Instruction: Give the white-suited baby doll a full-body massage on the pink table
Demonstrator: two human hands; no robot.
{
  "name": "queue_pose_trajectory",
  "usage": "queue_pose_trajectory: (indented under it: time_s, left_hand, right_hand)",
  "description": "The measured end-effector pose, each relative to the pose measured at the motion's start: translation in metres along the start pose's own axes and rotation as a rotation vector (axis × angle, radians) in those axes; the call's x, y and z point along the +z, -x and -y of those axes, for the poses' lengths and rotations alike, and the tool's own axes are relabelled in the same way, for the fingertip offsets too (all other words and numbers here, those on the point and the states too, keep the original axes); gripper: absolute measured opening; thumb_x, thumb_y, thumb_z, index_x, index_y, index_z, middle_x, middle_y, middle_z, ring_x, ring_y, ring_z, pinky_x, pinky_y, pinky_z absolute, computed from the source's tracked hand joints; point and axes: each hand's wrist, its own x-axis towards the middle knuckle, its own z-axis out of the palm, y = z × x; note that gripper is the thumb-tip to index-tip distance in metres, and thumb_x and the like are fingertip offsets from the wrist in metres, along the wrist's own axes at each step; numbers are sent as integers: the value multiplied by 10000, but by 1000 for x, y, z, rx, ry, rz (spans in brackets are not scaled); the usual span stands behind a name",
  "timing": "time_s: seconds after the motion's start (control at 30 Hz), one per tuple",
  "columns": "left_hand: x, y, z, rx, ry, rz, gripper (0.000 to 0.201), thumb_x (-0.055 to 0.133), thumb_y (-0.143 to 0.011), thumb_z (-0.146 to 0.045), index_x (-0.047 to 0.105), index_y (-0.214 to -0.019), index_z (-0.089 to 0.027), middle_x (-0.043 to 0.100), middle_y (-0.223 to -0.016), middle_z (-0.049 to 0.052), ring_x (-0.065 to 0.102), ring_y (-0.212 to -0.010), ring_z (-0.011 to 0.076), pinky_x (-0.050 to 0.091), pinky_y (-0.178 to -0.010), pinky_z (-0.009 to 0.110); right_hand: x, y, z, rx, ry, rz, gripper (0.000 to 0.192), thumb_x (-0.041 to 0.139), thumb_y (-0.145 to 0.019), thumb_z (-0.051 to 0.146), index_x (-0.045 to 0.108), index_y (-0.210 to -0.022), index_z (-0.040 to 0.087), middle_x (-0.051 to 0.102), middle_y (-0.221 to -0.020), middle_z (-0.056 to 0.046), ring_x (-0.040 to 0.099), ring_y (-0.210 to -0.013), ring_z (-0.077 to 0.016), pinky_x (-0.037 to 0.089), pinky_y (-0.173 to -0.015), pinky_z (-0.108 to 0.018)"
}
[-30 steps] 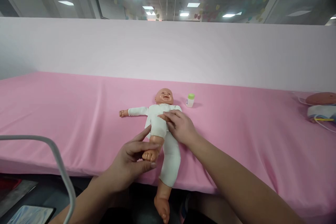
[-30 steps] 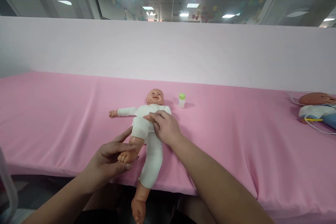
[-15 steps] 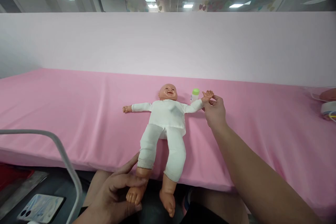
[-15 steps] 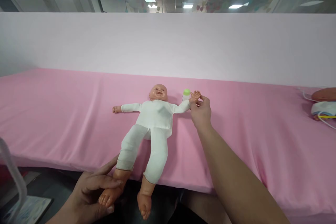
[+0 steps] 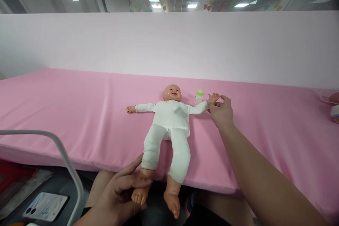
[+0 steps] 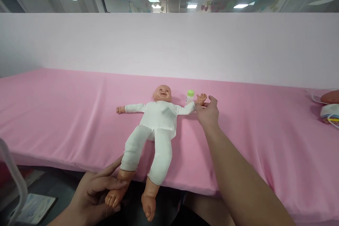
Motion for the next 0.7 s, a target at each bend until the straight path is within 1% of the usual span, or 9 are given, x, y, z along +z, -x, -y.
queue_pose_trajectory:
  time_s: [0.03, 0.07, 0.13, 0.2, 0.27, 0.37, 0.5, 0.57, 0.7]
  left_hand:
    - [-3, -2, -4, -9, -11, 19, 328, 860, -825, -299, 819, -1148, -338, 458, -1658, 51, 656, -1317, 352, 629, -978, 400]
    - [-6, -5, -8, -20, -25, 35, 332, 858, -827, -298, 817, -1153, -342, 450, -1663, 49, 664, -1307, 348, 640, -955, 378]
    - [-10, -12, -15, -32, -48, 48, 347, 860, -824, -297, 814, -1165, -348, 439, -1670, 48, 681, -1281, 344, 651, -930, 366]
    - [-12, -24, -22, -20, -45, 53, 357, 851, -833, -288, 810, -1183, -344, 409, -1685, 56, 688, -1267, 347, 654, -928, 381]
    - [-10, -38, -30, 18, -19, 72, 354, 835, -848, -273, 809, -1196, -324, 372, -1703, 73, 678, -1280, 361, 653, -919, 385]
    - [-5, -63, -39, 84, -1, 74, 316, 807, -871, -256, 818, -1185, -291, 393, -1694, 91, 582, -1394, 401, 623, -979, 410]
    - [2, -94, -42, 105, -4, 40, 382, 834, -846, -295, 805, -1226, -291, 542, -1594, 92, 448, -1501, 427, 525, -1131, 528]
    - [5, -107, -39, 99, 20, 7, 451, 869, -811, -319, 791, -1254, -287, 591, -1550, 89, 445, -1504, 422, 475, -1180, 564]
    - [9, -128, -34, 66, 42, -84, 474, 906, -775, -340, 796, -1232, -273, 667, -1464, 81, 351, -1564, 392, 406, -1240, 578]
  right_hand:
    - [-2, 7, 12, -18, -38, -9, 832, 724, -833, 573, 423, -1511, 197, 742, -1180, -145, 764, -912, -259, 627, -728, -361]
    - [-3, 14, 24, -83, -70, -3, 837, 727, -836, 572, 418, -1521, 203, 736, -1206, -141, 764, -935, -262, 633, -758, -377]
    - [-3, 30, 44, -288, -96, 26, 818, 736, -839, 525, 424, -1531, 218, 739, -1214, -113, 760, -962, -265, 633, -855, -428]
    - [0, 45, 57, -475, -61, 82, 777, 730, -851, 468, 438, -1534, 240, 742, -1224, -89, 751, -1000, -270, 617, -926, -473]
    - [5, 57, 63, -595, 14, 148, 703, 707, -873, 405, 473, -1519, 259, 745, -1226, -83, 738, -1027, -280, 611, -928, -484]
    - [15, 68, 67, -712, 126, 229, 529, 663, -903, 306, 584, -1424, 258, 756, -1183, -94, 723, -1020, -293, 603, -877, -466]
    - [25, 74, 71, -907, 178, 384, 227, 605, -960, 201, 734, -1141, 246, 773, -1122, -79, 701, -1028, -277, 556, -924, -459]
    - [28, 76, 73, -966, 181, 446, 185, 596, -978, 180, 752, -1057, 241, 778, -1086, -69, 692, -1023, -265, 537, -936, -449]
    - [29, 76, 72, -1003, 197, 462, 152, 609, -983, 183, 750, -1003, 236, 772, -1073, -67, 675, -1015, -261, 516, -935, -431]
